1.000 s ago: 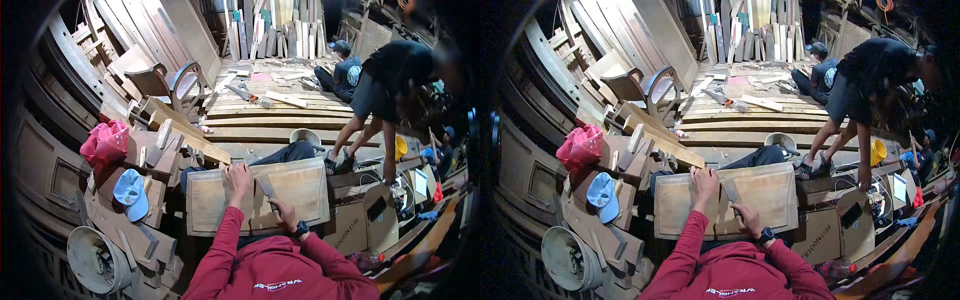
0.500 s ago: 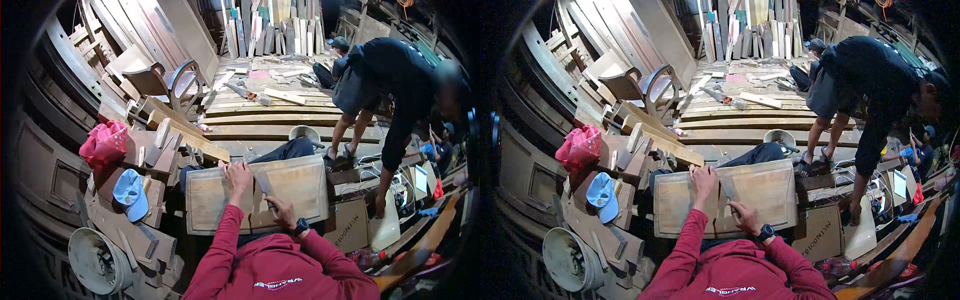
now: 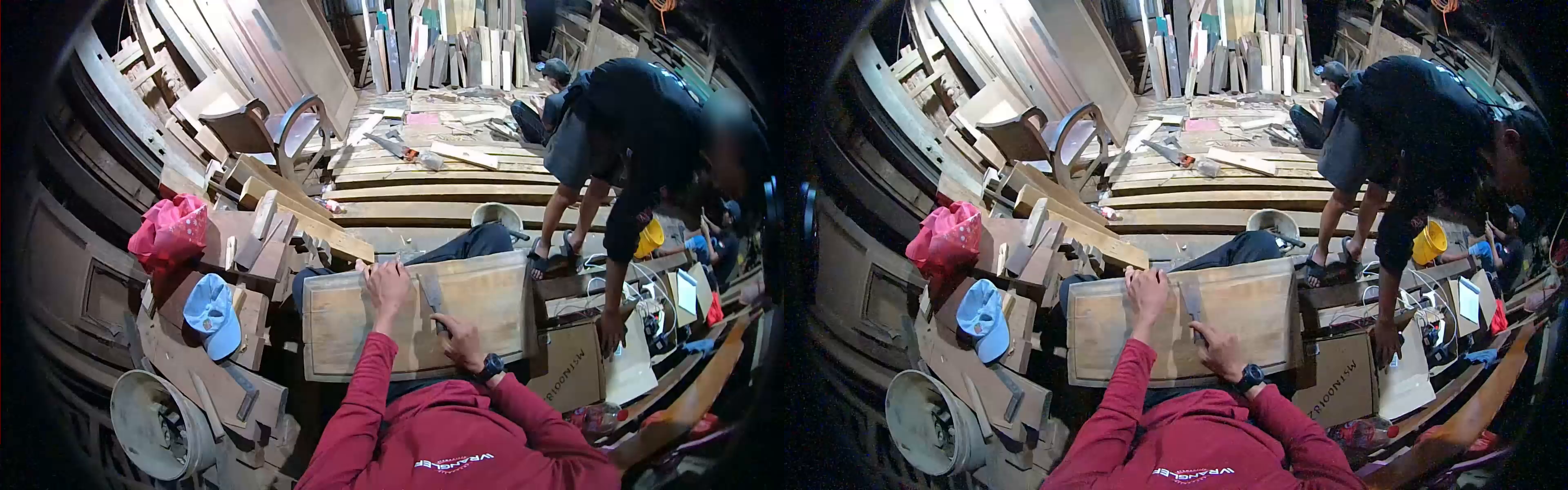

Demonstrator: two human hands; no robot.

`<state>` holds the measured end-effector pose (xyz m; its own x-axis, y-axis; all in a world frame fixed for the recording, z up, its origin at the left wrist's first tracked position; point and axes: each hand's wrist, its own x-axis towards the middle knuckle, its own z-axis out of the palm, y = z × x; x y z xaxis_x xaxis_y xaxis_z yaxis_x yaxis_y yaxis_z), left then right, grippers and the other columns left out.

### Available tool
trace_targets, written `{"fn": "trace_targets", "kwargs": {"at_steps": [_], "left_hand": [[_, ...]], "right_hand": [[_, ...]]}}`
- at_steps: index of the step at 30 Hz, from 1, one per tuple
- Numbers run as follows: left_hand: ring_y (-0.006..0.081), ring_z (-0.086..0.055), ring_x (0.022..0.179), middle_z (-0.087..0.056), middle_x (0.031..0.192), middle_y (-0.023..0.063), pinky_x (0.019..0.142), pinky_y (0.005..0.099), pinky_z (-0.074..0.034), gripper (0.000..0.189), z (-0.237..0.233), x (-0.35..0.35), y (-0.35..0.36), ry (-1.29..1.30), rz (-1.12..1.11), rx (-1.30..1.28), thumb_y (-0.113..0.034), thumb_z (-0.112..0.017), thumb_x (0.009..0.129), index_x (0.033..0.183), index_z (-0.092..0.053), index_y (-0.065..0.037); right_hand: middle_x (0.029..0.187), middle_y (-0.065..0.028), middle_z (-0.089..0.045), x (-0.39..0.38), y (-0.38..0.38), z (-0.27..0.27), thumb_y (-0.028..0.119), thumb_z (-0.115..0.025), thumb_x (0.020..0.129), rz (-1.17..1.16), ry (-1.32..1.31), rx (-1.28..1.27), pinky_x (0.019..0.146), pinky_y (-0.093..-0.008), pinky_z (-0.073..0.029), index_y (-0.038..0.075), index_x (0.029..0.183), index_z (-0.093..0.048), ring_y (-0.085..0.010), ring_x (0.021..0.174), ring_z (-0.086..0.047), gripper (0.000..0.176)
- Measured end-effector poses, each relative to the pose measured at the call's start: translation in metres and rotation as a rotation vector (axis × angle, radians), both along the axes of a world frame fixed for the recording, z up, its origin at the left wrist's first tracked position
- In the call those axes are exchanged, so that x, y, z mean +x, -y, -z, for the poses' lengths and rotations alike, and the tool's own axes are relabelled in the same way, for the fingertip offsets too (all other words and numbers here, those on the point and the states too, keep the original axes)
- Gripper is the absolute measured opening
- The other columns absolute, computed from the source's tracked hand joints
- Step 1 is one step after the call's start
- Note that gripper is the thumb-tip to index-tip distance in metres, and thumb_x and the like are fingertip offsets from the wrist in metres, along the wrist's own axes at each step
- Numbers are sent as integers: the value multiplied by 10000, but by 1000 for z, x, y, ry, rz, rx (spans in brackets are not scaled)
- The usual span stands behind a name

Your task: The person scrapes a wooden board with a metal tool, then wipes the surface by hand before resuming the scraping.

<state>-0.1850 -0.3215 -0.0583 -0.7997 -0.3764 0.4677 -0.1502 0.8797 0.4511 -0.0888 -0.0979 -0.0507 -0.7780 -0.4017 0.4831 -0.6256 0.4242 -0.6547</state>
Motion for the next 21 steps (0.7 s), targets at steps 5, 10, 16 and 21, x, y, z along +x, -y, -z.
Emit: {"fn": "trace_targets", "kwargs": {"at_steps": [5,10,16,21], "left_hand": [[364,-663,987,-743,932,209,1161,500,-314,346,-3,5,1,54,16,-42,-280,-581,959,856,-753,3],[355,-662,1027,-751,977,170,1111,507,-359,322,-15,4,-1,146,20,-39,-280,-565,960,916,-767,-33],[324,-668,1042,-757,1022,149,1084,492,-376,326,-24,9,-3,232,20,-52,-271,-542,972,953,-772,-41],[321,-673,1021,-753,1002,161,1077,494,-377,324,-16,8,1,186,29,-54,-274,-550,965,927,-763,-34]], "right_hand": [[944,-157,-713,11,-4,-2,41,-675,818,-74,5,70,685,-419,-542,89,1193,-670,-344,793,-685,378],[973,-165,-710,-1,-1,-9,67,-669,834,-7,29,-54,699,-437,-544,98,1180,-667,-361,827,-679,348],[930,-154,-707,1,1,-5,50,-653,853,-27,39,12,668,-426,-537,108,1171,-693,-343,768,-680,326],[898,-157,-701,10,-7,0,28,-653,840,-66,35,-46,664,-412,-535,96,1184,-687,-334,761,-679,353]]}}
